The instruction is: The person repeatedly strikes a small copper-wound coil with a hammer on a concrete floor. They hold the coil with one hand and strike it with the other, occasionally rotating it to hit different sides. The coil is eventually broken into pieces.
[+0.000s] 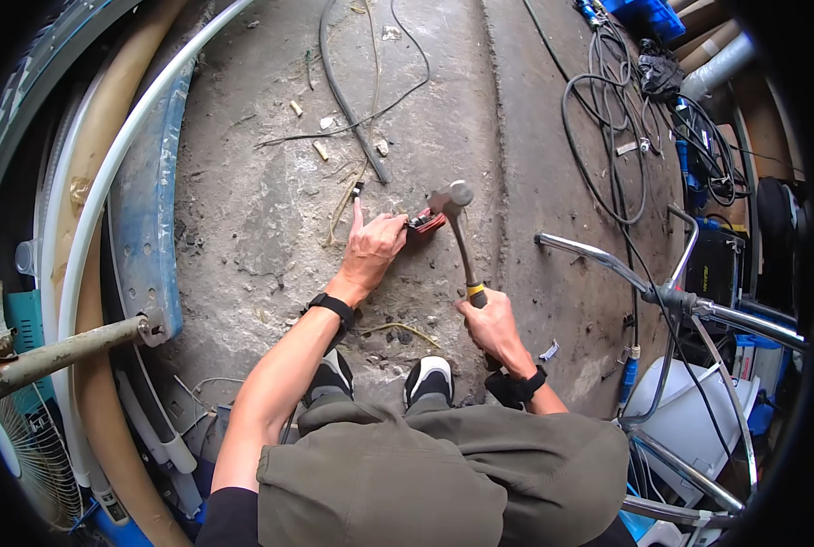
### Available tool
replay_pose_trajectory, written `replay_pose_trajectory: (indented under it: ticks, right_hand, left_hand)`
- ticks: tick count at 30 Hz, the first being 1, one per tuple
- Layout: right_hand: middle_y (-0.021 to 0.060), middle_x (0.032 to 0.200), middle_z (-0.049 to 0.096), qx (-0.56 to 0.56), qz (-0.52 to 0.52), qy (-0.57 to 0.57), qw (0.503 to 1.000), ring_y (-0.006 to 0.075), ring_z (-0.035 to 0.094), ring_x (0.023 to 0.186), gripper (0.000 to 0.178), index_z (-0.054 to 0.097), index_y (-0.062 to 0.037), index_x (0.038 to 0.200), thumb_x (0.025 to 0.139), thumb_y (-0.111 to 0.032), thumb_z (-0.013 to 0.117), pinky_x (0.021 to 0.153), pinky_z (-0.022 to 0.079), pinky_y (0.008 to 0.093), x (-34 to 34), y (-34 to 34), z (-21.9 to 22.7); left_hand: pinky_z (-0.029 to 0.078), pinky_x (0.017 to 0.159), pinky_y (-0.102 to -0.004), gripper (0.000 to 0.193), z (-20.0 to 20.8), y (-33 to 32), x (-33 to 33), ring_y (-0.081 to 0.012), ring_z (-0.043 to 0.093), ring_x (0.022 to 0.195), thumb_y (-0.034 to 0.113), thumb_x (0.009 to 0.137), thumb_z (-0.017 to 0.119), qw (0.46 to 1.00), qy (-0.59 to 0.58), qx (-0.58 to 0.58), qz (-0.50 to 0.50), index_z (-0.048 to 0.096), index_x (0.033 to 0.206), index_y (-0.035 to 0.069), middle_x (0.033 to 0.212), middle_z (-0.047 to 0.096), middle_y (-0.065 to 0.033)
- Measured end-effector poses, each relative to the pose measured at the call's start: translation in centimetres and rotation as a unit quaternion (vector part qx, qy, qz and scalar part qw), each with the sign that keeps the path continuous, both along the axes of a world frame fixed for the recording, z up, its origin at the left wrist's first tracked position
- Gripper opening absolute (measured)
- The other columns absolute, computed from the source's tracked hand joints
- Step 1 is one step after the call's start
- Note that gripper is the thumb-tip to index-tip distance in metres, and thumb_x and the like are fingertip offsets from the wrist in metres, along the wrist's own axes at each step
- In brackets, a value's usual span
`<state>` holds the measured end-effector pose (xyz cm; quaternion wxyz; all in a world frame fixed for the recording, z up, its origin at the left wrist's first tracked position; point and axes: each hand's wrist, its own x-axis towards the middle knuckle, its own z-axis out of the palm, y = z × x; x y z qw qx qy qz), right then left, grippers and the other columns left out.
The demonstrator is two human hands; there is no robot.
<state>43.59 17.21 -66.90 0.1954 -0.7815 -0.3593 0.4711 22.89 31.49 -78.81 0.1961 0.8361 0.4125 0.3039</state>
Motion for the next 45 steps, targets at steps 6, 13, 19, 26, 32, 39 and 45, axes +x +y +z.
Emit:
replay_pose_trajectory:
  ticks: [6, 13, 19, 26, 32, 39, 45]
  right_hand:
    - [-0.0038, 0.058, 0.056, 0.257, -0.027, 0.061, 0.964, 0.0061, 0.051, 0.048, 0.036, 0.056, -0.0073, 0.073, 0.106, -0.015, 0.067, 0.044, 0.037, 0.0260, 0.0, 6.4, 12.6]
    - [0.0106, 0.062, 0.062, -0.022, 0.020, -0.025, 0.999, 0.0174, 0.060, 0.057, 0.027, 0.058, 0.0047, 0.074, 0.090, -0.015, 0.068, 0.056, 0.047, 0.0425, 3.1, -1.6, -4.8]
    - [-0.0011, 0.062, 0.058, 0.093, -0.058, 0.006, 0.994, 0.0082, 0.053, 0.055, 0.028, 0.060, -0.0021, 0.079, 0.099, -0.017, 0.073, 0.050, 0.040, 0.0309, 2.2, 3.1, 2.7]
    - [-0.0031, 0.057, 0.052, 0.210, -0.089, 0.063, 0.972, 0.0057, 0.049, 0.048, 0.033, 0.053, -0.0072, 0.077, 0.106, -0.012, 0.067, 0.044, 0.037, 0.0273, 0.9, 2.1, 10.0]
    - [0.0153, 0.062, 0.062, -0.052, -0.015, -0.083, 0.995, 0.0202, 0.060, 0.058, 0.033, 0.059, 0.0067, 0.075, 0.092, -0.020, 0.070, 0.058, 0.048, 0.0425, 1.1, -3.9, -3.7]
    - [0.0059, 0.062, 0.060, 0.028, -0.056, -0.010, 0.998, 0.0133, 0.054, 0.058, 0.032, 0.061, 0.0028, 0.077, 0.097, -0.020, 0.073, 0.055, 0.045, 0.0368, 2.3, -1.8, 1.7]
    - [0.0148, 0.063, 0.058, 0.057, -0.002, -0.056, 0.997, 0.0206, 0.052, 0.058, 0.034, 0.060, 0.0053, 0.080, 0.096, -0.022, 0.073, 0.059, 0.045, 0.0423, 0.9, -3.0, -0.3]
  left_hand:
    - [0.031, 0.118, -0.0774, 0.014, 0.4, 0.5, -0.2, -0.0194, 0.075, 0.089, 0.021, 0.091, 0.079, 0.998, 0.014, 0.039, 0.055, 0.076, 0.103, 0.015, 0.075, 0.073, -0.0011]
    - [0.029, 0.123, -0.0741, 0.010, 1.4, -0.3, 0.9, -0.0171, 0.073, 0.084, 0.019, 0.087, 0.080, 0.999, 0.004, -0.012, 0.051, 0.074, 0.095, 0.016, 0.078, 0.074, 0.0011]
    - [0.029, 0.124, -0.0732, 0.019, 1.8, 0.2, 1.2, -0.0168, 0.075, 0.090, 0.020, 0.089, 0.080, 0.998, 0.060, -0.030, 0.007, 0.077, 0.108, 0.018, 0.091, 0.078, 0.0018]
    - [0.029, 0.122, -0.0756, 0.009, 1.4, 0.0, 0.9, -0.0165, 0.075, 0.087, 0.021, 0.089, 0.077, 0.999, 0.036, -0.001, 0.027, 0.073, 0.096, 0.017, 0.080, 0.073, 0.0021]
    - [0.031, 0.122, -0.0734, 0.007, 1.3, -0.1, -0.3, -0.0192, 0.075, 0.080, 0.020, 0.086, 0.076, 0.999, 0.045, -0.014, 0.023, 0.073, 0.091, 0.016, 0.076, 0.072, -0.0017]
    - [0.032, 0.122, -0.0716, 0.018, 0.7, 1.1, -1.7, -0.0234, 0.076, 0.082, 0.020, 0.091, 0.077, 1.000, 0.010, 0.007, -0.025, 0.073, 0.108, 0.017, 0.078, 0.074, -0.0039]
    - [0.031, 0.122, -0.0713, 0.032, 1.1, 1.0, -1.7, -0.0251, 0.076, 0.085, 0.018, 0.095, 0.074, 0.996, 0.048, -0.070, -0.025, 0.065, 0.126, 0.018, 0.082, 0.074, -0.0058]
